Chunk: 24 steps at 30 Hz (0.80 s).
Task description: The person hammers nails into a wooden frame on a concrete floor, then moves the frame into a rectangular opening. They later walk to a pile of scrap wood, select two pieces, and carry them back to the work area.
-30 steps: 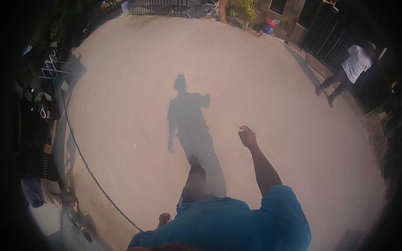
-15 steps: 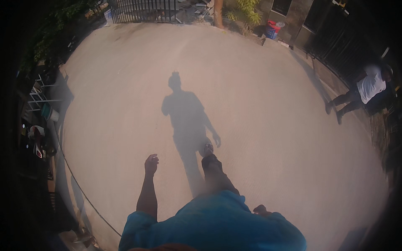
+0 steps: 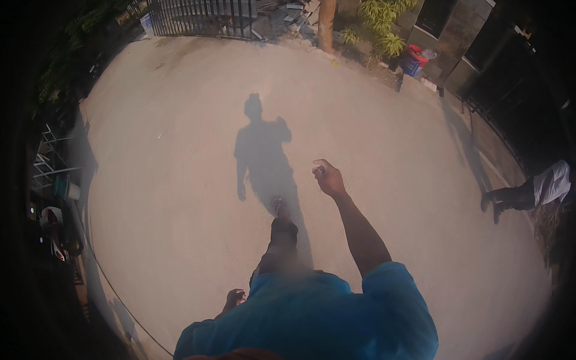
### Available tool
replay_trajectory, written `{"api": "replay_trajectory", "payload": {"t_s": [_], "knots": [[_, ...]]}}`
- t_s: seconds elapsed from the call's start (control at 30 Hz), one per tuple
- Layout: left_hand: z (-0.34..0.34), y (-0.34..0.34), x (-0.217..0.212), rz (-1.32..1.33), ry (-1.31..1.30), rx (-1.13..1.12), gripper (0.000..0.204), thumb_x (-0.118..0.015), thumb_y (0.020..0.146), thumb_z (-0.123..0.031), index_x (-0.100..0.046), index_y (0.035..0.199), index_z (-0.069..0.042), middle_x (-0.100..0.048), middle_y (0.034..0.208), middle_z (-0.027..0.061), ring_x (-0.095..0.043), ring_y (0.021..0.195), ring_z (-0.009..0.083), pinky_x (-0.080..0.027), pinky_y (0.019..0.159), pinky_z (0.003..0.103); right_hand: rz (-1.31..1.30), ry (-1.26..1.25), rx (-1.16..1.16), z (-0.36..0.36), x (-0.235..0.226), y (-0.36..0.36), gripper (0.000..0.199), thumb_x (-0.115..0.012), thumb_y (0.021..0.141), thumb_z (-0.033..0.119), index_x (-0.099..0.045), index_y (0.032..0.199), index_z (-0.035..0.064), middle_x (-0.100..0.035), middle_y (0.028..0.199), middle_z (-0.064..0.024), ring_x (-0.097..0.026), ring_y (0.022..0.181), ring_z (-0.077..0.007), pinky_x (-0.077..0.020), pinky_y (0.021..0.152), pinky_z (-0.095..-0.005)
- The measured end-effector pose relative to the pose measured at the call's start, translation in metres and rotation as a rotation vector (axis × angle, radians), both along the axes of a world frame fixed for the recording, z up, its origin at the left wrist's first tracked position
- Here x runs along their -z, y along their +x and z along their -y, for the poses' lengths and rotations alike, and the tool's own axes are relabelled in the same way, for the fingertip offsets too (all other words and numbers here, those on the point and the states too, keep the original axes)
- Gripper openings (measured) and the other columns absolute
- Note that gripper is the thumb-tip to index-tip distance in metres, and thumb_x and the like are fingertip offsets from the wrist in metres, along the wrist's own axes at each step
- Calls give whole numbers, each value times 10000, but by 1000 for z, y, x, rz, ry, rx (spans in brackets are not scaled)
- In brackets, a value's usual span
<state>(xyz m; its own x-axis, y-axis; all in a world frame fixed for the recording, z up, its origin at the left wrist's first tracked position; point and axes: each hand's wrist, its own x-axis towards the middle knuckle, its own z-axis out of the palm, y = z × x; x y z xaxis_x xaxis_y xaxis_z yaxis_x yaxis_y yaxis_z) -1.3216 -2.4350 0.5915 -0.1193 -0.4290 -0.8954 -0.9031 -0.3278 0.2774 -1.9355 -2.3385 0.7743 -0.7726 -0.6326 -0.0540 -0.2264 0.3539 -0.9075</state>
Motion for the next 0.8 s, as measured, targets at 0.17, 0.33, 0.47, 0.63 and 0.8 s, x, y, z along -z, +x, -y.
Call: {"api": "replay_trajectory", "payload": {"t_s": [0.17,0.33,0.47,0.63,0.8], "knots": [[166,-197,10,64,14,-182,191,-625,913,-198,-695,1052,-89,-701,842,64,-650,648,192,-520,572,387,50,446,-163,50,62,-88,337,-613,926,304,-604,1200,109,-709,1017,-164,-685,969,-317,-531,826,-420],[400,-465,-18,-444,-465,142,265,-605,894,-129,-648,1123,-1,-686,807,80,-659,675,172,-547,617,296,619,691,324,-31,160,-141,146,-631,901,216,-650,956,82,-679,712,-85,-652,534,-175,-540,492,-332],[531,-723,-82,-539,-620,264,301,-607,889,-255,-687,1096,-51,-716,828,92,-690,750,182,-543,712,315,1022,956,410,-111,205,-200,170,-548,965,118,-670,856,68,-695,734,-66,-688,599,-194,-542,463,-338],[599,-914,-71,-675,-597,117,230,-571,933,-166,-658,1059,6,-677,846,71,-656,740,145,-536,685,294,1123,775,665,12,204,-407,73,-605,917,166,-619,929,95,-667,731,-59,-660,578,-185,-518,457,-329],[619,-953,-30,-486,-193,405,164,-614,904,-159,-679,981,-30,-707,880,68,-663,719,163,-541,637,306,490,464,457,282,153,-723,265,-636,871,178,-649,1106,55,-698,768,-75,-669,595,-170,-539,554,-325]]}}
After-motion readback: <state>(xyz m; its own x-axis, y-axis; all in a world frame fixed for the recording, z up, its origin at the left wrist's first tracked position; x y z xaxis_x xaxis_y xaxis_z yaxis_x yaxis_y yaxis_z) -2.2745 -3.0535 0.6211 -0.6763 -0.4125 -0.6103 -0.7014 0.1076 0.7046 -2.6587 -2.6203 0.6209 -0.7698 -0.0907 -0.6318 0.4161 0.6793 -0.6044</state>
